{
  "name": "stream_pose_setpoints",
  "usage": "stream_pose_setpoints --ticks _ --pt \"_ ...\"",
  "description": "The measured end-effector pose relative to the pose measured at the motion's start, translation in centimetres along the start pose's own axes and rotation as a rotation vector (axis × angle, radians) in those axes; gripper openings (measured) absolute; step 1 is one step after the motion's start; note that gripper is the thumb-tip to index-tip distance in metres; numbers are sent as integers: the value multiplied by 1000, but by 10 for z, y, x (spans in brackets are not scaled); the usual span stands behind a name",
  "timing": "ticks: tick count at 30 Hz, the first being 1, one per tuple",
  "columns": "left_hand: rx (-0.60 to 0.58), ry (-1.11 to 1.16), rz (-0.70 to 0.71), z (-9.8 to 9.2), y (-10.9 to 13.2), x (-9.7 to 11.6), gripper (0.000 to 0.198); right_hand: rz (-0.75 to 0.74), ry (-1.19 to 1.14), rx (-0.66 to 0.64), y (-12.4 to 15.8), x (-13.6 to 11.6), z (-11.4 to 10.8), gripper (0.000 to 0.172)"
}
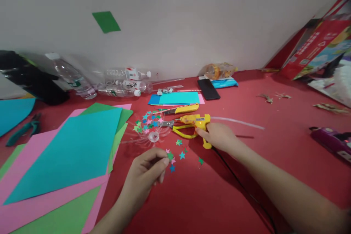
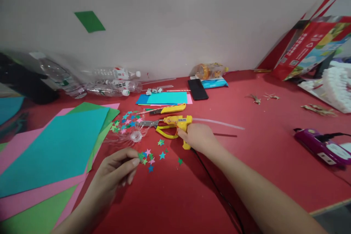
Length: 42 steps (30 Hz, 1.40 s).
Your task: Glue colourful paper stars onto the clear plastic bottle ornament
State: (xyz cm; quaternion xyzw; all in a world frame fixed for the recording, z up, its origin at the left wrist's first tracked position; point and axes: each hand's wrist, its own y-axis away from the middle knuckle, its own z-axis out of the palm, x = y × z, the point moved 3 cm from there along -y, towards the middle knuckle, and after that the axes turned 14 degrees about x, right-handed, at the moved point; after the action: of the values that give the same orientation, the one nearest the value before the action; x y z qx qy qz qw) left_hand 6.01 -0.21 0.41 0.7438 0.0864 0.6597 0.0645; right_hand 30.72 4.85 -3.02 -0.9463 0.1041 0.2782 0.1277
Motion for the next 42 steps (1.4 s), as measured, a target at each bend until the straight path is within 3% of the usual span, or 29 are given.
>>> stream_pose_setpoints --ticks 4,7,8,10,12,20,29,32,34,36,42 --pt "-64 126 -122 0 -2 -3 15 -144 83 76 6 -12 -12 45" --pt "-132 257 -219 0 -4 -4 15 -301 43 109 20 -35 -27 33" --pt "-150 298 -244 0 -4 -5 14 -385 -8 116 27 -46 -31 27" --pt "-181 360 -283 0 -4 -4 11 -704 -272 157 46 -70 -39 15" --pt "-213 393 -317 1 -3 -4 10 -871 -374 182 62 -85 -40 7" --pt "-364 484 -400 5 2 -4 10 -1061 -312 331 74 -90 -32 9" --pt "-392 390 -360 8 6 0 13 -1147 -284 333 78 -94 -41 15" --pt "-272 233 -219 0 3 12 24 -1068 -354 269 68 -100 -49 10" --pt "-109 110 -42 -10 -1 23 24 -911 -388 206 55 -106 -54 4" --pt "57 -24 117 -21 -3 32 19 -766 -416 169 42 -115 -57 9" --pt "104 -455 241 -37 -7 34 33 -646 -542 -24 24 -135 -42 11"
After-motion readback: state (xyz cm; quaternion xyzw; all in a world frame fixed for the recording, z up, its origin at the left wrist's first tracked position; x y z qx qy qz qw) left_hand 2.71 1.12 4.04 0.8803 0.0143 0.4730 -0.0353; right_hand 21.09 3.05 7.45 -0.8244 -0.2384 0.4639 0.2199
